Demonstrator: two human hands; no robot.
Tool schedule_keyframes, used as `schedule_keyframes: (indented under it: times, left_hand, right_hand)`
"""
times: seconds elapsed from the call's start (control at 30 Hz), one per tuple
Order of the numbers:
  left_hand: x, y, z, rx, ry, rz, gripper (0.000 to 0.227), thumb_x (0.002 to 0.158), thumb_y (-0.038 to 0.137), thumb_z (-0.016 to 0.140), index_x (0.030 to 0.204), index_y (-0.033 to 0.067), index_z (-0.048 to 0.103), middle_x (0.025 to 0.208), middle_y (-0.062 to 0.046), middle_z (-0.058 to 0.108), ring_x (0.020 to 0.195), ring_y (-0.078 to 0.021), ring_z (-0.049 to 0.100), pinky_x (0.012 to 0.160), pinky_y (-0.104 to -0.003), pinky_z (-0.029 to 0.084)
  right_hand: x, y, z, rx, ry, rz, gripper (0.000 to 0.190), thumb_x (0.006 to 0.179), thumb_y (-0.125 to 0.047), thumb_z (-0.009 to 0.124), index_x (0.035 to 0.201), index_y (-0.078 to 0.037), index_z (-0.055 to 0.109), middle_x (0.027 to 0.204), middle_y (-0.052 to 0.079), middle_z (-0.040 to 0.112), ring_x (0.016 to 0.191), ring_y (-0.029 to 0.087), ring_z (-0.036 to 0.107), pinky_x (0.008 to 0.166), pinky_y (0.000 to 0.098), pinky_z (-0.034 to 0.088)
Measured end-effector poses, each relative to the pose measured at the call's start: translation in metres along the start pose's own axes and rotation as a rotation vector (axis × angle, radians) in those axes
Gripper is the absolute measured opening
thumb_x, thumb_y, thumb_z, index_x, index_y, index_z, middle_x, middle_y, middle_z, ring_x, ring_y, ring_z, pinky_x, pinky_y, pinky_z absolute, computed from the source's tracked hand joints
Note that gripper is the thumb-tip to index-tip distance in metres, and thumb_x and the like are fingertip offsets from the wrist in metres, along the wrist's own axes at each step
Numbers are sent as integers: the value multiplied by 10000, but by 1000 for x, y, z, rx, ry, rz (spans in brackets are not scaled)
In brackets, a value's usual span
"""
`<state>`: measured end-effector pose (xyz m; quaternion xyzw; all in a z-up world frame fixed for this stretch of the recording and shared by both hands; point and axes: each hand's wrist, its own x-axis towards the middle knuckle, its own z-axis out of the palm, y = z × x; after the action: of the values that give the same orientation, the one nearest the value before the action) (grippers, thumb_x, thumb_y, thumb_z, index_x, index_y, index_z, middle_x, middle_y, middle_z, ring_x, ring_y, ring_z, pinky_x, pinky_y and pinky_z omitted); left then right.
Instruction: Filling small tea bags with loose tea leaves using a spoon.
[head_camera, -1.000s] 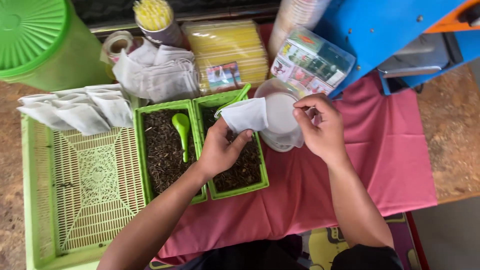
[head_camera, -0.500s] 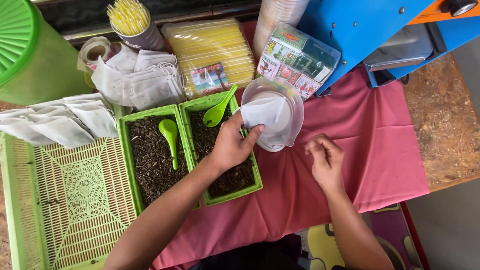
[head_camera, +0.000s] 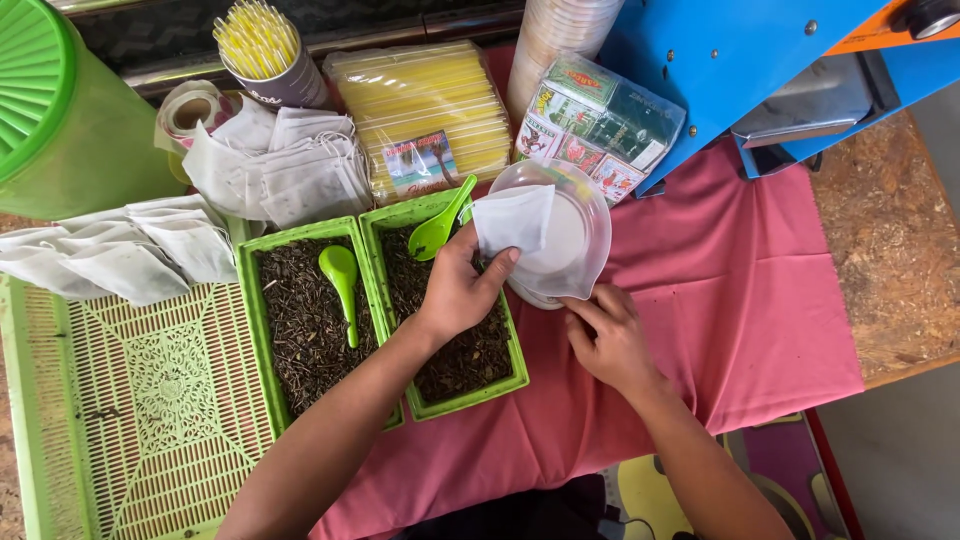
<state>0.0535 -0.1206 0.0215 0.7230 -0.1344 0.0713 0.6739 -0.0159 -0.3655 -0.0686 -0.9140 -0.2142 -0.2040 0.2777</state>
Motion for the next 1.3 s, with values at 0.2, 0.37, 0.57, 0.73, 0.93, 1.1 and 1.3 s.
schedule_keyframes:
  times: [0.2,0.37,0.57,0.73,0.93,1.1,1.3]
  left_hand:
    - [1,-6,-3,-15,-4,-14,131,935,89,709,969,-25,656,775,-173,708,825,-171,671,704,-373,550]
    - [1,6,-4,-24,-7,-18,172,927,101,724,979,-47,653,787,-205,706,855,-177,657,710,-401,553]
    - [2,5,-5,11,13,-49,180,922,100,723,975,-49,637,734,-230,674,793,-167,637,657,-399,528]
    - [3,8,-6,-3,18,-51,147,931,91,712,963,-34,641,703,-179,664,794,-131,588,650,-364,523]
    - [3,21,-5,-4,25,-42,160,923,92,722,926,-46,642,666,-169,645,757,-132,567,638,-365,509]
    - [2,17,-3,-9,9,-22,167,909,106,743,894,-34,653,669,-160,673,755,-130,607,644,-366,529]
    - [5,21,-5,-3,15,-34,162,893,110,764,911,-28,680,719,-151,708,760,-120,591,636,-353,533]
  right_hand:
    - [7,-5,0,26,52,2,184,838,-107,738,1014,-145,775,891,67,637,849,300,661,797,412,526]
    - [11,-9,0,56,76,16,165,835,-81,728,977,-148,779,864,54,642,819,287,664,774,399,529]
    - [3,-8,3,59,62,81,239,795,-46,713,995,-155,787,898,57,651,859,289,662,800,409,518]
    - [1,-3,0,38,37,100,259,788,-32,691,989,-161,791,921,63,663,891,306,662,810,420,511]
    - [-2,-6,-11,-102,-113,121,324,813,-113,676,1094,-234,785,1063,37,660,1031,312,637,837,439,500]
    - [8,-20,-26,-162,-7,-56,212,848,-111,680,1009,-212,773,912,-25,691,882,196,706,815,342,499]
    - [39,-47,-67,74,154,-63,242,828,-33,687,999,-160,801,884,5,742,783,234,729,715,355,570]
